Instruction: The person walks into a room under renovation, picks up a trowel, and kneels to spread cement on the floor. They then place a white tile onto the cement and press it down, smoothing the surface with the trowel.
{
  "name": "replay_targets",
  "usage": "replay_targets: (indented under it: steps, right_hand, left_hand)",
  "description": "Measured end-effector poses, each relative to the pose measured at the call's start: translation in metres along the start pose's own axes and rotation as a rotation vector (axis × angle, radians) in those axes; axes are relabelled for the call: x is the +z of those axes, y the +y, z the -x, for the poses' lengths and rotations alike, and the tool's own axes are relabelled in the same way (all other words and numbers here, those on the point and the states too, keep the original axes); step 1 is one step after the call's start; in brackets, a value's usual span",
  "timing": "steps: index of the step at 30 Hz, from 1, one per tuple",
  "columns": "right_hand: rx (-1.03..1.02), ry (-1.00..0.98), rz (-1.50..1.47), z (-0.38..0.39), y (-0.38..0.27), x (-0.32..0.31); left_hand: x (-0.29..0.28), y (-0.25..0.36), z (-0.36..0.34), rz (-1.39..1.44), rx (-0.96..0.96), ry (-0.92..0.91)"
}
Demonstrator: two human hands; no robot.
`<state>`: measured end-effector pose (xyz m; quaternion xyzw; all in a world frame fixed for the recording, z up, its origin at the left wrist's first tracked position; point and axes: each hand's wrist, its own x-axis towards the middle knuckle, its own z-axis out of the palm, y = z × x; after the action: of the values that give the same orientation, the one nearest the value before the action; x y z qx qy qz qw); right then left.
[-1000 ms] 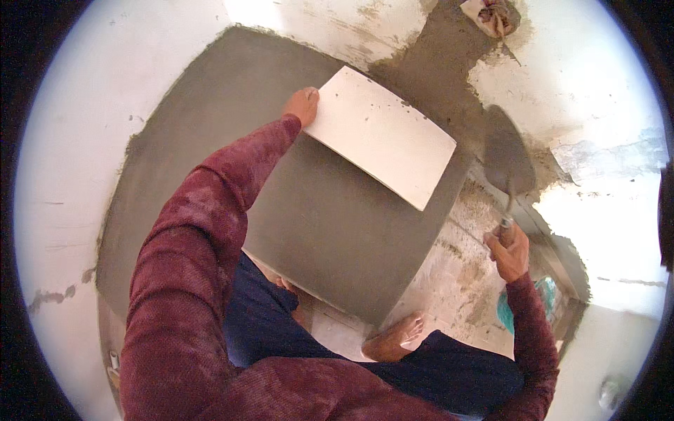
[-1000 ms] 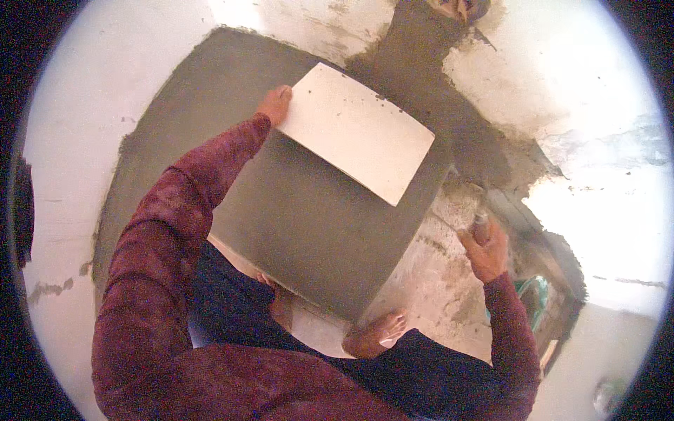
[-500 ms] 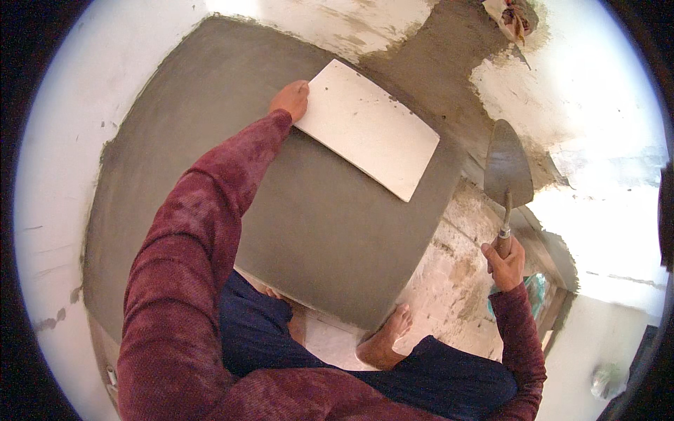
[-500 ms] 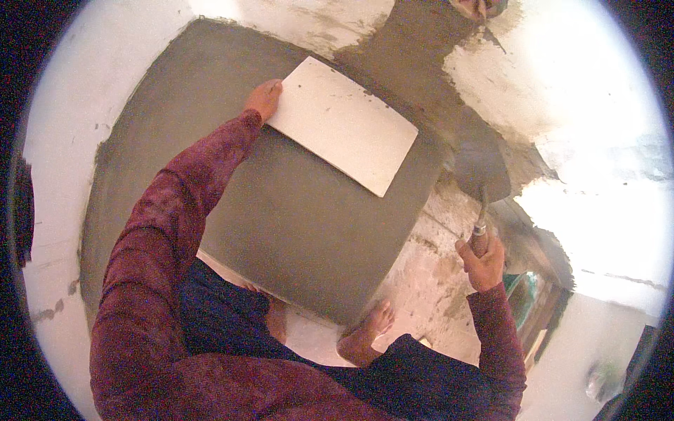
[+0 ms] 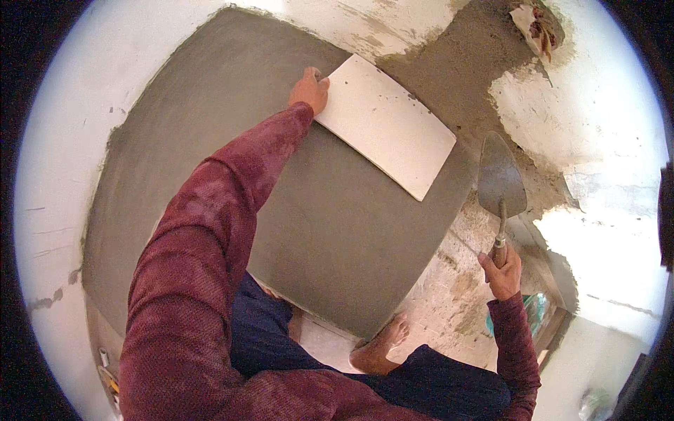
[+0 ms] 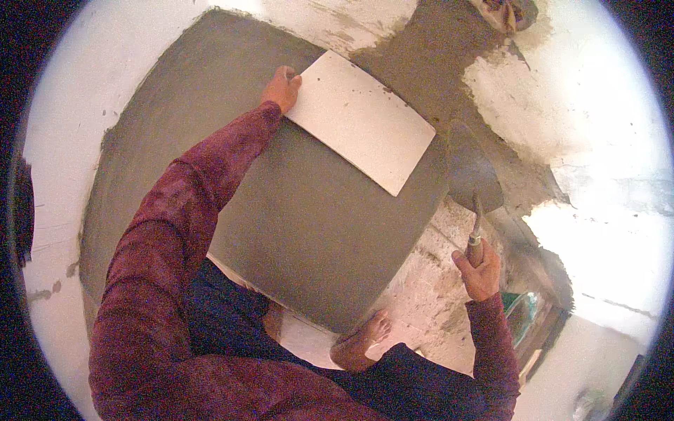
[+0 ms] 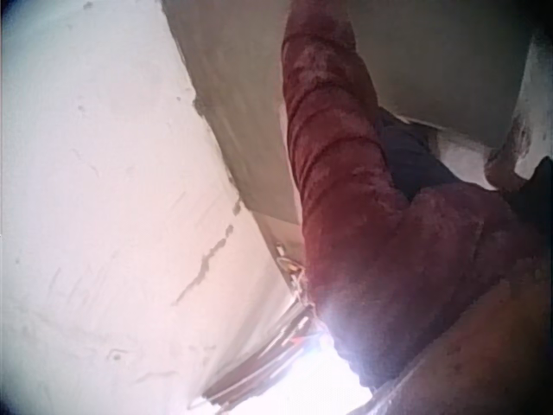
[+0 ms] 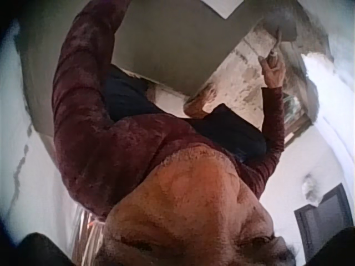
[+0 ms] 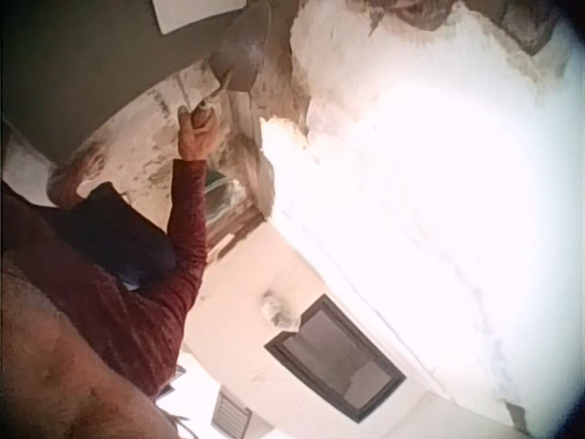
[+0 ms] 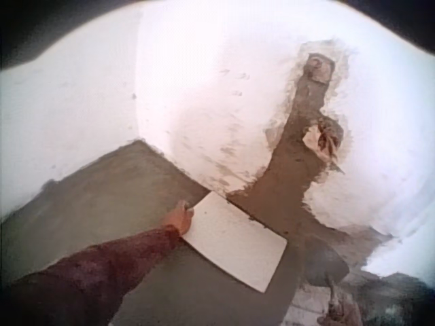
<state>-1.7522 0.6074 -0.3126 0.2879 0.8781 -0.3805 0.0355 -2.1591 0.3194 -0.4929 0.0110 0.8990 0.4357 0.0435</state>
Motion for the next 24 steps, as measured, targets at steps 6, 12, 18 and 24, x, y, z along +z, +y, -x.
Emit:
replay_targets:
  steps: [6, 12, 18, 24]
  right_hand:
    - [-0.115, 0.084, 0.103, -0.018, -0.021, -0.001]
    - [-0.463, 0.174, 0.436, -0.052, -0.067, -0.007]
    - [-0.539, 0.362, 0.524, -0.103, -0.111, -0.009]
    - [-0.569, 0.539, 0.496, -0.122, -0.119, 0.011]
  left_hand:
    - [-0.001, -0.004, -0.006, -0.311, 0.316, 0.028]
    - [-0.011, 0.011, 0.037, -0.274, 0.928, -0.042]
    - [-0.014, 0.025, 0.079, -0.601, 1.156, -0.443]
    - [-0.008, 0.022, 0.081, -0.610, 1.135, -0.402]
